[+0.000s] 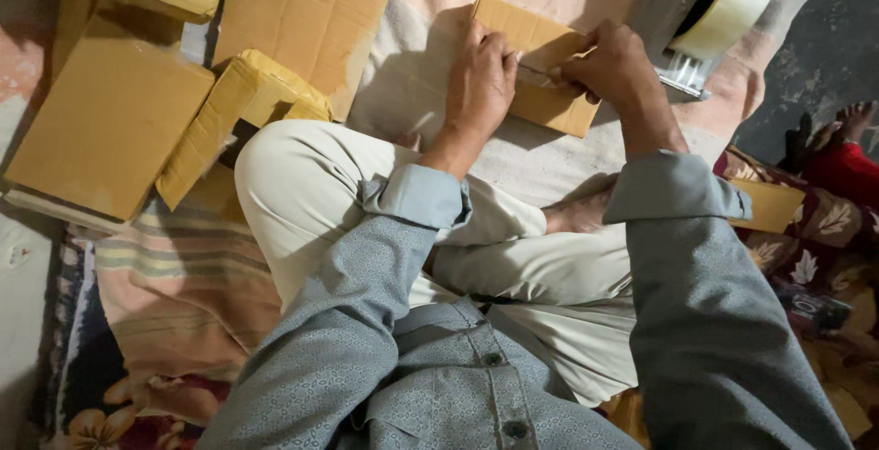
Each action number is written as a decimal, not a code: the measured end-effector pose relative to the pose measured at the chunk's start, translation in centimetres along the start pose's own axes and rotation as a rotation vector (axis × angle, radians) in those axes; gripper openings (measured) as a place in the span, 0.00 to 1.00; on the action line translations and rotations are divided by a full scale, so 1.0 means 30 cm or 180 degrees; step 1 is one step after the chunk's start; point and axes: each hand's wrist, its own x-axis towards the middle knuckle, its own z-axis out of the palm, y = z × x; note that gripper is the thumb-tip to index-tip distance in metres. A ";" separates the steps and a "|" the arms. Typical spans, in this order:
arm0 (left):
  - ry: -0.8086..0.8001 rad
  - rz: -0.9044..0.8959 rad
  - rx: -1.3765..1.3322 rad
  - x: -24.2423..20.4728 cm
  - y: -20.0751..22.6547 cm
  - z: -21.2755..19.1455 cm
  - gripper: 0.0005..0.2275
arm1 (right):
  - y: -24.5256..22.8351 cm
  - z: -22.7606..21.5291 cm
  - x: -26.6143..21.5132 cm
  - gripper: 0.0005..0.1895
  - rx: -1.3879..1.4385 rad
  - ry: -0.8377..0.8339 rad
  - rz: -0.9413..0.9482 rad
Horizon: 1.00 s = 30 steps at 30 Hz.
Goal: The person unpacks a smartwatch and its accessories from a white tray, places them into a black product box, then puts the product box into a brown shipping box. They seal the shipping box with tape from a dispenser and set it aside.
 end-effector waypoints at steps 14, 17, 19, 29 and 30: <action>-0.0412 -0.0834 0.1440 0.060 0.039 -0.040 0.25 | -0.004 0.059 -0.090 0.09 -0.2012 0.0949 0.0248; 0.0343 -0.0502 0.1017 0.037 -0.008 -0.028 0.37 | -0.001 0.147 -0.181 0.14 -0.2010 0.1200 -0.0115; 0.0487 -0.0523 0.0700 0.007 -0.061 -0.009 0.37 | 0.005 0.196 -0.172 0.24 -0.1935 0.1125 -0.0568; 0.0303 -0.1508 -0.0450 -0.014 -0.290 0.078 0.25 | -0.159 0.472 0.116 0.39 -0.2017 0.0970 -0.0927; 0.0352 -0.1670 -0.0747 -0.004 -0.288 0.081 0.27 | -0.171 0.483 0.132 0.39 -0.1984 0.0999 -0.0947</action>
